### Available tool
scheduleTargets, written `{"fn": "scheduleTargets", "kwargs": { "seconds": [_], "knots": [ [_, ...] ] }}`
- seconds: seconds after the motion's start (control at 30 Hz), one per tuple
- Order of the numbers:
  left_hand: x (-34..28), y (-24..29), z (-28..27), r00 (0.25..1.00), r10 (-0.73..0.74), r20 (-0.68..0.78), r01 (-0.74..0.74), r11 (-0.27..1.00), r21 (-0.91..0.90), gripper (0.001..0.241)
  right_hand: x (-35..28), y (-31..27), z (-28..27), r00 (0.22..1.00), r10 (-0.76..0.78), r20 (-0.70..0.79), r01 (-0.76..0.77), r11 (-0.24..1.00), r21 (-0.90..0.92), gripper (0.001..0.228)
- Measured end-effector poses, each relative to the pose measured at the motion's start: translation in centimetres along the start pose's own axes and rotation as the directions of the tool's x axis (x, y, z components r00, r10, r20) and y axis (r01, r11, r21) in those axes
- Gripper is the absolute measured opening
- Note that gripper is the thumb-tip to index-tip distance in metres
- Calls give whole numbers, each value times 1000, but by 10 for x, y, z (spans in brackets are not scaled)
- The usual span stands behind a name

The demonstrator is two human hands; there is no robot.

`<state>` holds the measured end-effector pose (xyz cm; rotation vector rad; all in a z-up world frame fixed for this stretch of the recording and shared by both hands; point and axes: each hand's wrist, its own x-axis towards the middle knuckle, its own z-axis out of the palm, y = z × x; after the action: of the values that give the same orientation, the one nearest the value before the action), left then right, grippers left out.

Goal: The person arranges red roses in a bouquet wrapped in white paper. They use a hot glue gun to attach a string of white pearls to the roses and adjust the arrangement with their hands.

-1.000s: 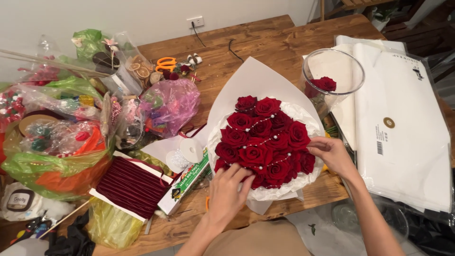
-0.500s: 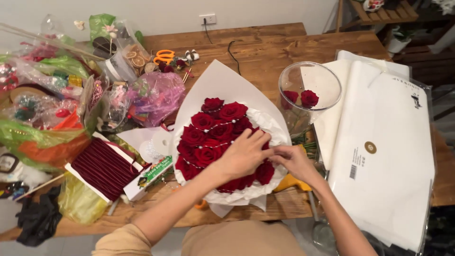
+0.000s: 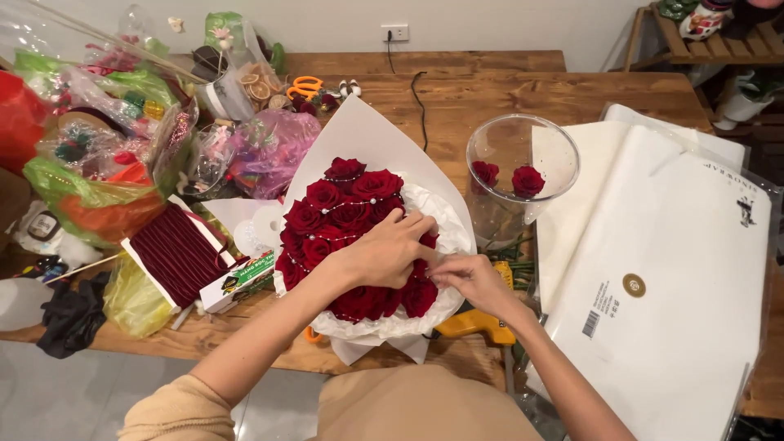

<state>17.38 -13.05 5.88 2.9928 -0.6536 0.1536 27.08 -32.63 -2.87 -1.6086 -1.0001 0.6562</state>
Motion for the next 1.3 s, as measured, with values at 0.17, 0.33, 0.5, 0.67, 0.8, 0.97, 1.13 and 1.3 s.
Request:
{"fn": "scheduleTargets", "kwargs": {
  "seconds": [0.17, 0.33, 0.5, 0.67, 0.8, 0.97, 1.13, 1.3],
  "knots": [
    [7, 2, -2, 991, -46, 129, 40, 998, 49, 21, 4, 1, 0, 997, 72, -34, -72, 997, -1, 22],
    [10, 0, 6, 995, -65, 72, 61, 996, 62, 19, 10, 6, 7, 992, 105, -73, -109, 993, -52, 21],
    [8, -13, 7, 995, -94, 43, 95, 995, -11, 16, 16, 7, 10, 984, 140, -112, -147, 988, -52, 21],
    [8, -10, 2, 991, -131, -2, 130, 987, -91, 14, 18, -1, 16, 979, 147, -144, -163, 981, -107, 22],
    [8, -12, 9, 991, -123, -60, 119, 991, -65, 16, 15, -14, 21, 992, 92, -86, -113, 950, -292, 14],
    [7, 0, 8, 991, -108, -79, 101, 991, -89, 15, 18, 3, 31, 990, 43, -136, -91, 927, -364, 10],
    [-3, 20, -12, 989, -63, -135, 52, 995, -82, 18, 17, 10, 28, 993, 84, -87, -111, 919, -379, 15],
    [-15, 21, -24, 979, -92, -183, 58, 981, -184, 11, -1, -44, -3, 997, 73, -39, -80, 970, -229, 17]
  ]
}}
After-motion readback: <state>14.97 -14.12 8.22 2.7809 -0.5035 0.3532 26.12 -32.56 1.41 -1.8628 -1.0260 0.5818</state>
